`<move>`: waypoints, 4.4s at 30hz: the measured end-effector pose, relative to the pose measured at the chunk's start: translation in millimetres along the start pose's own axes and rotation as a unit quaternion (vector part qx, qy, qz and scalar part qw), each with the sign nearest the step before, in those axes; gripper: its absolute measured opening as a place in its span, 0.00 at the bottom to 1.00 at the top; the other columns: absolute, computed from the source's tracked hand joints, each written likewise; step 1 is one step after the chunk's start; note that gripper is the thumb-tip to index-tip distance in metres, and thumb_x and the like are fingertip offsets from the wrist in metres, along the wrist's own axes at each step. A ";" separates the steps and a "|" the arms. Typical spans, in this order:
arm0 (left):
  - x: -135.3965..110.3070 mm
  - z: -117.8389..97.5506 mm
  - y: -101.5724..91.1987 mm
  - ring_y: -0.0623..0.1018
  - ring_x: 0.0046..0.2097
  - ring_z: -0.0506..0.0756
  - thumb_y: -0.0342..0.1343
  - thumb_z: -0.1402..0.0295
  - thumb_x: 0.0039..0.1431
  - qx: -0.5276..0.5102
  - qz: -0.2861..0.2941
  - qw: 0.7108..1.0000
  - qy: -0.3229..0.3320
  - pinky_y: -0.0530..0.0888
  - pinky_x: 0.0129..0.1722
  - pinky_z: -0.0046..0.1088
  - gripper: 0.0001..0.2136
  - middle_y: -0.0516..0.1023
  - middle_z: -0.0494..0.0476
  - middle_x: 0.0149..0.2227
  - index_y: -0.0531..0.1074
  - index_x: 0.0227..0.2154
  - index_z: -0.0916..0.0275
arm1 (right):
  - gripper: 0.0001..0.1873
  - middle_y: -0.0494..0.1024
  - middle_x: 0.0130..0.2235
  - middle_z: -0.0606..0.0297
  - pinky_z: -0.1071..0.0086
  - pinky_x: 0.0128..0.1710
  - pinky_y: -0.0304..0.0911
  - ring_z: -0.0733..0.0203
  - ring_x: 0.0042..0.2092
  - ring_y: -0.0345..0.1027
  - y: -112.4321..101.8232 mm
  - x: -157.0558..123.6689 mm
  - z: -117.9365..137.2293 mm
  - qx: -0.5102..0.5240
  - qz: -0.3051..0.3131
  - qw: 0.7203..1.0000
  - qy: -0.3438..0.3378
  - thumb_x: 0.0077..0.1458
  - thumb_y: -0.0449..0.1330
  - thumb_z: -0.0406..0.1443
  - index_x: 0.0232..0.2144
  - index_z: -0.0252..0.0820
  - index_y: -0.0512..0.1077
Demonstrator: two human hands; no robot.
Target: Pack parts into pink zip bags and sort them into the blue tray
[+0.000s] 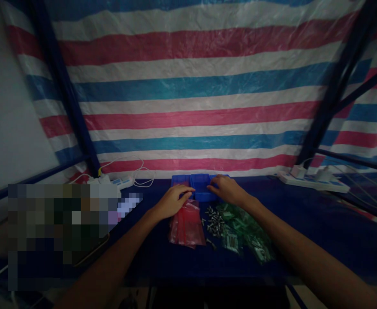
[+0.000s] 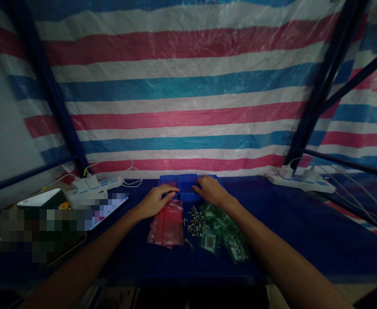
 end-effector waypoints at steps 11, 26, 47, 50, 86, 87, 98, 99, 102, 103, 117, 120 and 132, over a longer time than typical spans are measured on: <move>0.0 -5.8 -0.3 0.80 0.52 0.58 0.51 0.66 0.74 -0.025 -0.007 0.999 0.027 0.74 0.56 0.38 0.14 0.83 0.60 0.49 0.81 0.50 0.59 | 0.14 0.81 0.46 0.49 0.61 0.44 0.65 0.47 0.46 0.76 -0.6 -0.6 0.3 -0.021 0.009 1.000 -0.007 0.68 0.60 0.42 0.45 0.38 0.80; 2.5 -7.9 1.9 0.79 0.50 0.58 0.52 0.69 0.74 -0.005 0.004 0.998 0.064 0.73 0.53 0.39 0.13 0.81 0.58 0.46 0.81 0.52 0.56 | 0.13 0.83 0.49 0.50 0.63 0.47 0.65 0.48 0.49 0.77 -0.4 2.9 -7.4 -0.021 -0.009 1.000 0.013 0.70 0.56 0.38 0.49 0.38 0.78; 2.0 1.1 -14.6 0.81 0.50 0.58 0.51 0.67 0.74 0.020 -0.082 0.996 0.024 0.71 0.61 0.44 0.13 0.85 0.55 0.47 0.79 0.53 0.56 | 0.16 0.78 0.42 0.55 0.62 0.46 0.64 0.53 0.43 0.73 -26.2 -23.1 68.0 0.054 -0.013 0.987 -0.151 0.73 0.53 0.44 0.40 0.41 0.74; 1.0 8.8 -26.1 0.81 0.49 0.58 0.51 0.69 0.74 0.036 -0.136 0.990 0.001 0.74 0.54 0.39 0.12 0.84 0.56 0.45 0.79 0.50 0.58 | 0.19 0.78 0.41 0.59 0.64 0.41 0.64 0.57 0.39 0.72 -9.0 -39.5 100.8 0.149 0.102 0.956 -0.230 0.69 0.57 0.51 0.40 0.42 0.75; -11.0 -35.3 -29.4 0.70 0.63 0.64 0.64 0.73 0.62 0.088 -0.127 0.982 0.110 0.72 0.61 0.48 0.31 0.61 0.63 0.66 0.65 0.67 0.48 | 0.18 0.76 0.40 0.61 0.63 0.34 0.77 0.60 0.34 0.72 -5.6 -5.1 34.7 0.547 -0.005 0.837 0.028 0.55 0.68 0.46 0.41 0.43 0.70; -11.0 -37.2 -30.0 0.70 0.62 0.64 0.65 0.72 0.62 0.095 -0.133 0.980 0.117 0.73 0.61 0.49 0.24 0.62 0.62 0.66 0.72 0.60 0.50 | 0.18 0.77 0.42 0.60 0.64 0.33 0.76 0.60 0.34 0.73 -5.8 -5.0 33.3 0.538 -0.010 0.843 0.028 0.55 0.68 0.45 0.42 0.43 0.70; -2.4 -3.7 -37.2 0.79 0.46 0.59 0.58 0.60 0.70 -0.046 -0.208 0.977 0.001 0.74 0.50 0.36 0.13 0.81 0.58 0.41 0.80 0.33 0.61 | 0.20 0.79 0.36 0.64 0.73 0.16 0.50 0.68 0.21 0.61 -6.8 -9.7 37.4 0.540 0.000 0.840 0.057 0.64 0.56 0.53 0.45 0.44 0.71; -2.5 -1.7 -38.4 0.79 0.46 0.58 0.58 0.60 0.70 -0.054 -0.214 0.975 -0.003 0.74 0.50 0.36 0.13 0.81 0.58 0.41 0.80 0.33 0.61 | 0.21 0.79 0.36 0.65 0.73 0.16 0.50 0.68 0.21 0.61 -8.6 -9.9 39.5 0.546 -0.003 0.836 0.050 0.63 0.58 0.53 0.46 0.44 0.71; -3.1 -0.1 -41.7 0.78 0.43 0.58 0.58 0.58 0.69 -0.062 -0.228 0.972 -0.008 0.74 0.47 0.34 0.15 0.80 0.58 0.38 0.80 0.31 0.62 | 0.22 0.74 0.29 0.71 0.74 0.18 0.50 0.68 0.21 0.59 -13.3 -10.0 43.4 0.551 -0.022 0.834 0.028 0.59 0.65 0.51 0.47 0.46 0.68; -3.1 -0.9 -42.6 0.78 0.42 0.57 0.58 0.57 0.69 -0.060 -0.230 0.971 -0.007 0.74 0.46 0.34 0.16 0.79 0.57 0.37 0.79 0.30 0.62 | 0.22 0.72 0.27 0.73 0.74 0.19 0.51 0.68 0.21 0.59 -14.7 -9.9 43.5 0.554 -0.034 0.832 0.023 0.57 0.66 0.49 0.47 0.47 0.67; 6.7 -19.2 -67.8 0.75 0.59 0.59 0.48 0.55 0.75 -0.022 -0.253 0.965 0.060 0.71 0.62 0.42 0.21 0.73 0.65 0.60 0.78 0.33 0.63 | 0.18 0.80 0.39 0.62 0.69 0.25 0.59 0.65 0.26 0.61 -31.8 -11.3 28.1 0.449 -0.141 0.882 0.007 0.62 0.59 0.46 0.49 0.46 0.81; 3.6 -20.2 -63.5 0.73 0.62 0.60 0.46 0.56 0.76 -0.004 -0.238 0.969 0.065 0.68 0.65 0.44 0.20 0.71 0.64 0.64 0.80 0.39 0.62 | 0.18 0.80 0.42 0.60 0.69 0.26 0.61 0.62 0.30 0.66 -31.9 -10.5 27.8 0.441 -0.148 0.885 -0.009 0.60 0.61 0.44 0.48 0.45 0.81; -2.6 -2.8 -35.2 0.81 0.53 0.59 0.41 0.63 0.78 -0.041 -0.168 0.985 0.013 0.75 0.57 0.39 0.19 0.81 0.60 0.53 0.67 0.64 0.58 | 0.21 0.67 0.27 0.71 0.70 0.24 0.62 0.64 0.26 0.61 -14.1 -3.2 22.2 0.532 -0.098 0.840 0.027 0.56 0.66 0.54 0.33 0.43 0.71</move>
Point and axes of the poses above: each hand's wrist, its own x-axis towards the middle knuckle, its own y-axis out of the palm, z = x × y, the point moved 9 cm from there along x, towards the middle knuckle
